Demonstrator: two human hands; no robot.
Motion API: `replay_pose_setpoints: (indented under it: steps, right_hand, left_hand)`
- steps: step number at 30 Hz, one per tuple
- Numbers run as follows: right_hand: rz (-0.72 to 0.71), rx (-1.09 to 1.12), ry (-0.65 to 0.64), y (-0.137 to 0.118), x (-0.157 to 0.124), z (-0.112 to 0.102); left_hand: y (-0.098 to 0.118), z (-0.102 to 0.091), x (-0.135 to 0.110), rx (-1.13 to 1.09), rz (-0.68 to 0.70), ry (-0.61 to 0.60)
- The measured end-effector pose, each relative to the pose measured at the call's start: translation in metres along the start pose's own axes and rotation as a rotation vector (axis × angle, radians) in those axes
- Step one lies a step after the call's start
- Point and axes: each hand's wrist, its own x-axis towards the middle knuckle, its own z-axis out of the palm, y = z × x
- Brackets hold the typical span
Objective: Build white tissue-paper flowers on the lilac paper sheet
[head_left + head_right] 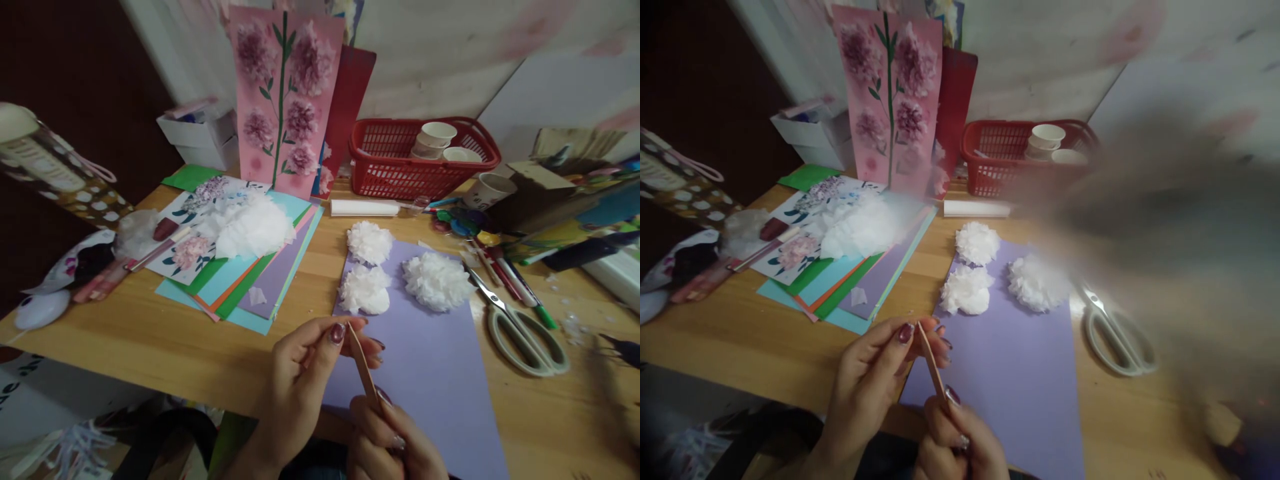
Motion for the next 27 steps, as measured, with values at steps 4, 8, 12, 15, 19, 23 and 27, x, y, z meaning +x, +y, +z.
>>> replay_pose_setpoints:
  steps: [4, 8, 12, 15, 19, 23, 27]
  right_hand:
    - [0.052, -0.038, -0.036, -0.001, -0.002, -0.009]
    - [0.052, -0.108, -0.027, 0.000, -0.003, -0.012]
    - [-0.022, -0.058, -0.162, 0.005, 0.000, -0.017]
    - [-0.058, -0.018, -0.279, 0.009, 0.000, -0.027]
    - [0.013, -0.020, -0.336, 0.009, -0.003, -0.040]
    - [-0.024, -0.027, -0.340, 0.004, -0.005, -0.039]
    - [-0.066, -0.102, -0.289, 0.000, -0.007, -0.028]
  left_hand:
    - [0.003, 0.003, -0.001, -0.130, -0.058, 0.013]
    - [0.006, 0.006, 0.002, -0.179, -0.086, -0.011]
    - [0.005, 0.003, 0.006, -0.188, -0.069, -0.133]
    - [0.005, -0.001, 0.009, -0.208, -0.065, -0.250]
    - [0.004, -0.004, 0.012, -0.215, -0.070, -0.383]
    - [0.003, -0.003, 0.012, -0.149, -0.032, -0.381]
    - [-0.001, -0.001, 0.009, -0.057, 0.052, -0.303]
